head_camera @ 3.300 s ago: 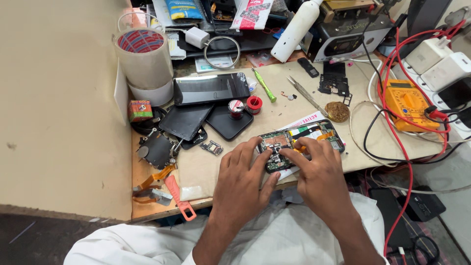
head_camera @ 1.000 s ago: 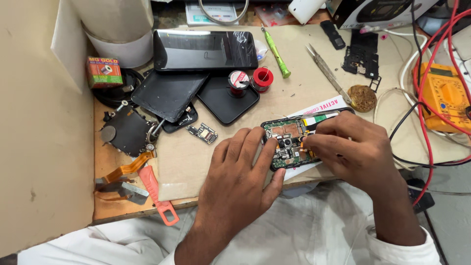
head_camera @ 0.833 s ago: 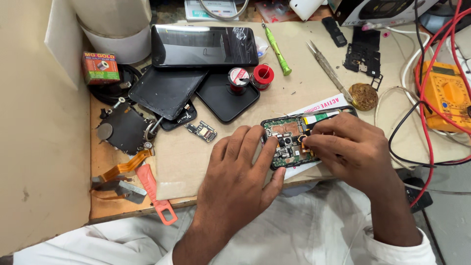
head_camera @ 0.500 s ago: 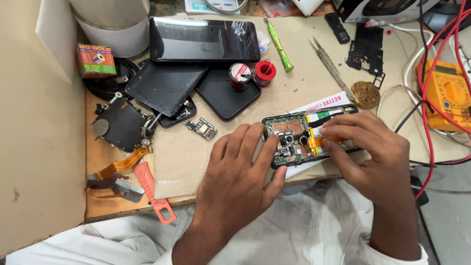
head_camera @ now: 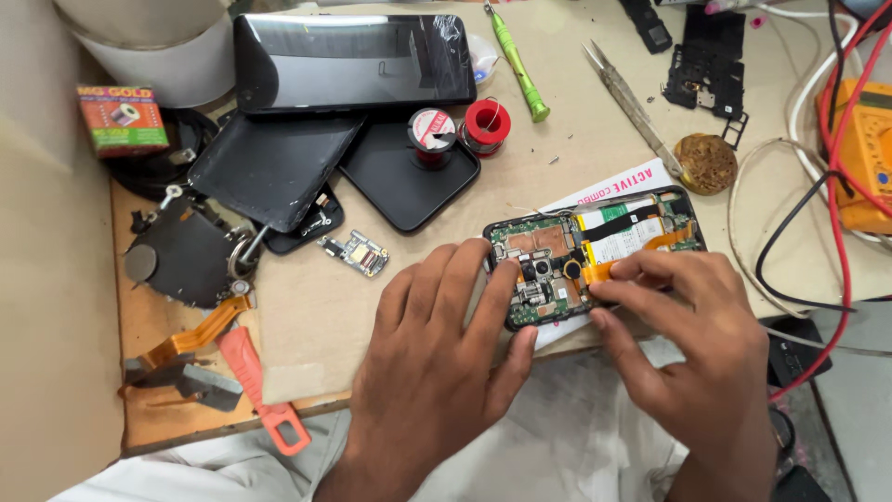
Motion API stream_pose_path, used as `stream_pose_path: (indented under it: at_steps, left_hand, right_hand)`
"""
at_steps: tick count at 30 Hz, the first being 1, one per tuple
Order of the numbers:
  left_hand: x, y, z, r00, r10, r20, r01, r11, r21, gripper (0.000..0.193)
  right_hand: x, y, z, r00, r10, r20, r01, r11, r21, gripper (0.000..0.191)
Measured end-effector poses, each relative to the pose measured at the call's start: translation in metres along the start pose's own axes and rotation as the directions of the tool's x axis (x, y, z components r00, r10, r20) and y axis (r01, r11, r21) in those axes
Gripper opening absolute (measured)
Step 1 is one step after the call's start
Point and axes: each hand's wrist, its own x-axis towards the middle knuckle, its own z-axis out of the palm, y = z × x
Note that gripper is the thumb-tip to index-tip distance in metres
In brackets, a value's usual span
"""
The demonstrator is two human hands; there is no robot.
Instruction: The person repairs a disassembled smartphone at a cluttered workbench. They use tweezers to work on the exposed motherboard and battery, press and seat internal components and flex cables, briefly handle the phone's back cover, and pick up a green screwdriver near the end.
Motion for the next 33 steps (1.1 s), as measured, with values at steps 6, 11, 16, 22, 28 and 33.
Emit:
stream_pose_path:
  at_steps: [6, 11, 16, 22, 28, 33]
  left_hand:
    - [0.003, -0.002, 0.005, 1.000, 0.008, 0.014, -0.009, 0.999, 0.033, 0.053]
    - [0.005, -0.002, 0.007, 1.000, -0.005, 0.023, 0.005, 1.000, 0.018, 0.052]
    - [0.006, -0.002, 0.007, 1.000, -0.005, 0.025, 0.004, 1.000, 0.019, 0.052]
    - [0.001, -0.003, 0.007, 1.000, 0.008, 0.019, -0.008, 1.000, 0.015, 0.052]
    - [0.005, -0.008, 0.007, 0.998, 0.030, -0.046, -0.030, 0.999, 0.011, 0.053]
    - [0.002, -0.009, 0.006, 0.996, 0.055, -0.065, -0.054, 0.998, 0.019, 0.056]
  right_hand:
    - [0.002, 0.001, 0.005, 1.000, -0.020, 0.002, 0.020, 1.000, -0.022, 0.026]
    - [0.005, 0.002, 0.007, 1.000, 0.005, 0.010, -0.005, 1.000, 0.000, 0.026]
    - [0.008, 0.000, 0.007, 1.000, 0.011, 0.028, -0.012, 0.999, 0.048, 0.023]
    - [0.006, -0.003, 0.009, 1.000, 0.010, 0.022, -0.011, 0.999, 0.044, 0.021]
    - [0.008, 0.002, 0.015, 0.994, -0.111, -0.005, 0.111, 0.994, -0.012, 0.027]
    - [0.003, 0.014, 0.023, 0.991, -0.130, -0.032, 0.130, 0.992, 0.002, 0.018]
